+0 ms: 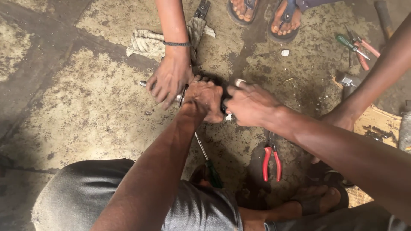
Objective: Repairing a car axle by cleaning parts and assembling the CV joint components.
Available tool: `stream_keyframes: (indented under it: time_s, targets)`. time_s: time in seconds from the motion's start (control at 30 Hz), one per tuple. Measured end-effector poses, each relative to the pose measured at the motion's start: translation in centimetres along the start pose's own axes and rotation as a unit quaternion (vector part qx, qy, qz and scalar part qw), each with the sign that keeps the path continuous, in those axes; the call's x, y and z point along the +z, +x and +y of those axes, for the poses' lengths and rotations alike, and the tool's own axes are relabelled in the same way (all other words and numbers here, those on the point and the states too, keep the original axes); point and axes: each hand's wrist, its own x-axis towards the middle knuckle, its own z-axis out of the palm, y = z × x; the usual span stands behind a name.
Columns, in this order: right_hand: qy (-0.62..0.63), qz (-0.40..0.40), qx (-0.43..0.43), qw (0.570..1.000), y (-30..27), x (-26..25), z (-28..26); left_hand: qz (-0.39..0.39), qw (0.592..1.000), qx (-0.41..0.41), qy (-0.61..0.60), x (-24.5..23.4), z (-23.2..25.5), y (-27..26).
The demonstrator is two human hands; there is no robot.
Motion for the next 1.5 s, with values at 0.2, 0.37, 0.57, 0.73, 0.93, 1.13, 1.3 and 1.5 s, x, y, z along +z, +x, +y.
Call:
stream_keyframes:
  time_s: [0.2,0.37,0.57,0.73,0.93,1.13,1.3,1.5]
  targets:
    - [-0.082,0.051,-0.08,0.992,1.6,0.7,0.4,0.043,0.999,0.008,-0.014,1.1,-0.8,1.1]
    - [-0.081,0.045,-0.072,0.993,1.6,1.3,1.5,0.018,1.0,0.003,-0.007,-0.2,-0.4,0.1]
    - [-0.124,0.112,-0.058,0.984,0.5,2.2,1.1,0.009,1.0,-0.013,-0.014,-0.3,-0.7,-0.3]
    - [-0.108,0.089,-0.016,0.99,-0.4,3.2,1.3,0.065,0.998,0.004,-0.021,0.8,-1.3,1.5]
    - [0.006,0.168,0.059,0.984,-1.0,8.4,1.3,0.033,0.999,0.004,-0.008,1.0,-1.5,2.2]
    - [0.062,0.258,0.149,0.953,-1.1,11.7,-1.1,0.026,0.999,-0.005,-0.02,1.7,-1.9,2.5]
    - [0.074,0.32,0.247,0.912,-0.1,14.5,-3.0,0.066,0.998,0.016,-0.011,2.8,-2.0,3.7]
    - [0.072,0.35,0.304,0.883,0.3,15.7,-4.9,0.003,1.0,-0.012,-0.023,1.5,-1.4,2.6]
